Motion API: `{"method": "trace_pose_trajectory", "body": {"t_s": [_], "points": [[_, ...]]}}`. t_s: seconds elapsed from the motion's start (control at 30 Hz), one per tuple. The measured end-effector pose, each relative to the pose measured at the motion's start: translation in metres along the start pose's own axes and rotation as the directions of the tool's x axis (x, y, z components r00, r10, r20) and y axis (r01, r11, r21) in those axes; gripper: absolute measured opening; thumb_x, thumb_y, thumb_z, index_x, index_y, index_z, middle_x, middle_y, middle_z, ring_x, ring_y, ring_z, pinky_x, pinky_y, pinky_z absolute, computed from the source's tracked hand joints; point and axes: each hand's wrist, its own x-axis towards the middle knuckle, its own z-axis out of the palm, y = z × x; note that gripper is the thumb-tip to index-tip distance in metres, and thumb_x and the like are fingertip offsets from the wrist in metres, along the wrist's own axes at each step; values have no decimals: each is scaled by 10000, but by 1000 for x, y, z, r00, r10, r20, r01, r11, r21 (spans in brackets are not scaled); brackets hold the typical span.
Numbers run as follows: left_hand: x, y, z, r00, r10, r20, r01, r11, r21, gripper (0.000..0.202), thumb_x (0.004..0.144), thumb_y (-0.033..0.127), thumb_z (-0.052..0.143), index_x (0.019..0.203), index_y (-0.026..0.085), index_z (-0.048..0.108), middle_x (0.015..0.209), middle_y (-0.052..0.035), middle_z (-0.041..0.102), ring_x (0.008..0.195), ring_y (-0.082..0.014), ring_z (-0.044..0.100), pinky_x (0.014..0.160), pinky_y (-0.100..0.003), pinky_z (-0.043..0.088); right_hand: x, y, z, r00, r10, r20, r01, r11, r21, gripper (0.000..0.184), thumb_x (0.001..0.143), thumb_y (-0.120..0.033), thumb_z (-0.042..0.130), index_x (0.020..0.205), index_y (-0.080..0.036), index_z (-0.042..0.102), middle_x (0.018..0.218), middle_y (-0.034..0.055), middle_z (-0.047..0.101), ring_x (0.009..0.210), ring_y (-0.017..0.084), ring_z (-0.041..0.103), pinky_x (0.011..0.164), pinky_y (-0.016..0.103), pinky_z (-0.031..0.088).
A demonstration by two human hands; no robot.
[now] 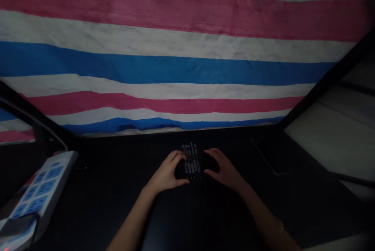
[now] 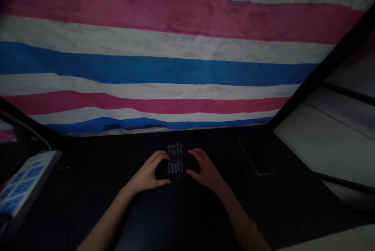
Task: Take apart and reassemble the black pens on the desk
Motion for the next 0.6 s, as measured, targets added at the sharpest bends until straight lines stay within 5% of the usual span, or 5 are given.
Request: {"method": "trace_pose_trajectory", "body": {"t_s": [0.23,0.43,0.6], "points": [[4,-2,8,999,49,15,-49,999,-19,517,681,388,785,1106,228,537,1164,-86,547,1071,-263,526,934,-419,449,15,-12,17,963,-121,239,117,993,32,761,620,-314,822,1303,-192,509,1285,118,501,1175,260,486,1027,419,401],[7,0,18,997,70,-22,-69,997,29,351,755,386,729,1025,210,590,1094,-89,596,997,-254,562,863,-405,484,18,-10,18,963,-110,246,106,994,29,520,716,-211,739,1210,-199,578,1268,107,515,1172,251,490,1025,432,399],[8,1,17,996,77,-35,-76,997,18,423,743,401,736,1092,212,589,1112,-96,607,1004,-259,578,863,-417,500,13,-6,16,967,-95,237,88,995,36,560,713,-236,752,1238,-223,555,1286,99,501,1193,255,483,1037,446,393]]}}
